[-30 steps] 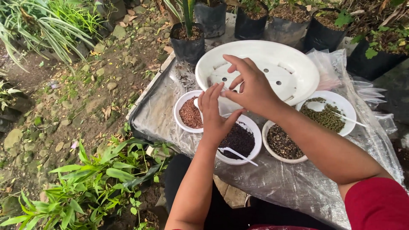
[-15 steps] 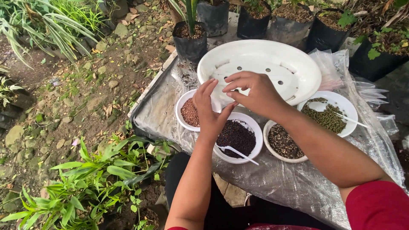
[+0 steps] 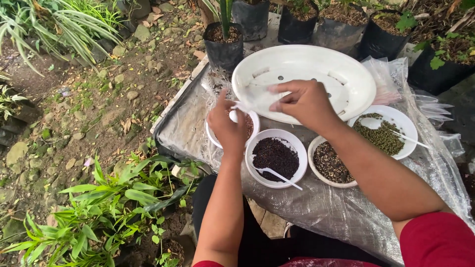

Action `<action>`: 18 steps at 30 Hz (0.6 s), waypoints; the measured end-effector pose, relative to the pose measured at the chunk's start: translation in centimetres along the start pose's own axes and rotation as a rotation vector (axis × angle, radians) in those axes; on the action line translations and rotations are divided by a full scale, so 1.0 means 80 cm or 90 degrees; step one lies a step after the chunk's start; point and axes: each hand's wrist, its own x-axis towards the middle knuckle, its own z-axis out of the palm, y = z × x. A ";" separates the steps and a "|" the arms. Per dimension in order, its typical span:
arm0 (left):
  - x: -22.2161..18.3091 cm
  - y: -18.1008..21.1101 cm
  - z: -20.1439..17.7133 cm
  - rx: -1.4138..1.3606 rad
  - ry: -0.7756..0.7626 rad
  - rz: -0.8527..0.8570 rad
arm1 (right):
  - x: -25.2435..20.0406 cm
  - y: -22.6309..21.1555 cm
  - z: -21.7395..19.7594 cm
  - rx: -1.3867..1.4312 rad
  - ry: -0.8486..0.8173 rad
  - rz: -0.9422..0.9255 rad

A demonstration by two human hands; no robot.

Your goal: A person is filling small plastic bags with different types of seeds from bowls using a spoon at a table.

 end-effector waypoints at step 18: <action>-0.003 -0.046 0.010 -0.669 -0.282 -0.242 | -0.004 0.025 -0.006 0.048 0.016 0.001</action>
